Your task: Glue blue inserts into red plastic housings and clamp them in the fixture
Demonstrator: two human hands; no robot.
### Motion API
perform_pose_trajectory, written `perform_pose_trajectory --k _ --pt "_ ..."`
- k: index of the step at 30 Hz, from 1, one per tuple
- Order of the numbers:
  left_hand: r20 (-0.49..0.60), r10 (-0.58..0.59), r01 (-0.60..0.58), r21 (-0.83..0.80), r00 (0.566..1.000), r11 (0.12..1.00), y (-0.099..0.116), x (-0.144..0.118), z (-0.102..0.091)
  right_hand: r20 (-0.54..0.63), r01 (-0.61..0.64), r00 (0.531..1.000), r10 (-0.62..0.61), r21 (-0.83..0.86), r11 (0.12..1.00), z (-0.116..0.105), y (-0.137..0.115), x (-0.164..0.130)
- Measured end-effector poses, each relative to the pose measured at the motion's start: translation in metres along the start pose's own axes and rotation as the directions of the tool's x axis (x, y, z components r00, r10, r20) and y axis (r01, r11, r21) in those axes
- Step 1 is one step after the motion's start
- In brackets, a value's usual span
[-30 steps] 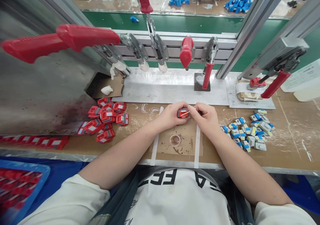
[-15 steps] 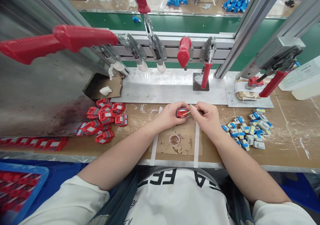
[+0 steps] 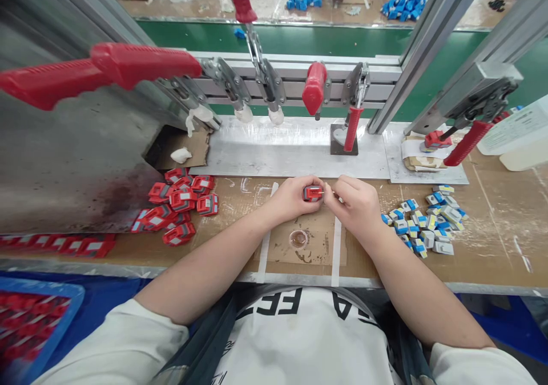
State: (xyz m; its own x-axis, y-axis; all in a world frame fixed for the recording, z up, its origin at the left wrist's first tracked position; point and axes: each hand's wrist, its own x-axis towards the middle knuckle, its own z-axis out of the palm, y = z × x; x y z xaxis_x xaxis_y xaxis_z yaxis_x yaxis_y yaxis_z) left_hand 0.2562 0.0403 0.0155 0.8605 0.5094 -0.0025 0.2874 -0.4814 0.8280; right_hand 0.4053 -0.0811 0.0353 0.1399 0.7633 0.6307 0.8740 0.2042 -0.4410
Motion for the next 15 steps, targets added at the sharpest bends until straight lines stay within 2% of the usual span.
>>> perform_pose_trajectory --k 15 --pt "0.003 -0.004 0.004 0.025 1.000 1.000 -0.0010 0.0008 0.0010 0.007 0.039 0.999 -0.039 0.034 0.999 -0.0004 0.0014 0.0000"
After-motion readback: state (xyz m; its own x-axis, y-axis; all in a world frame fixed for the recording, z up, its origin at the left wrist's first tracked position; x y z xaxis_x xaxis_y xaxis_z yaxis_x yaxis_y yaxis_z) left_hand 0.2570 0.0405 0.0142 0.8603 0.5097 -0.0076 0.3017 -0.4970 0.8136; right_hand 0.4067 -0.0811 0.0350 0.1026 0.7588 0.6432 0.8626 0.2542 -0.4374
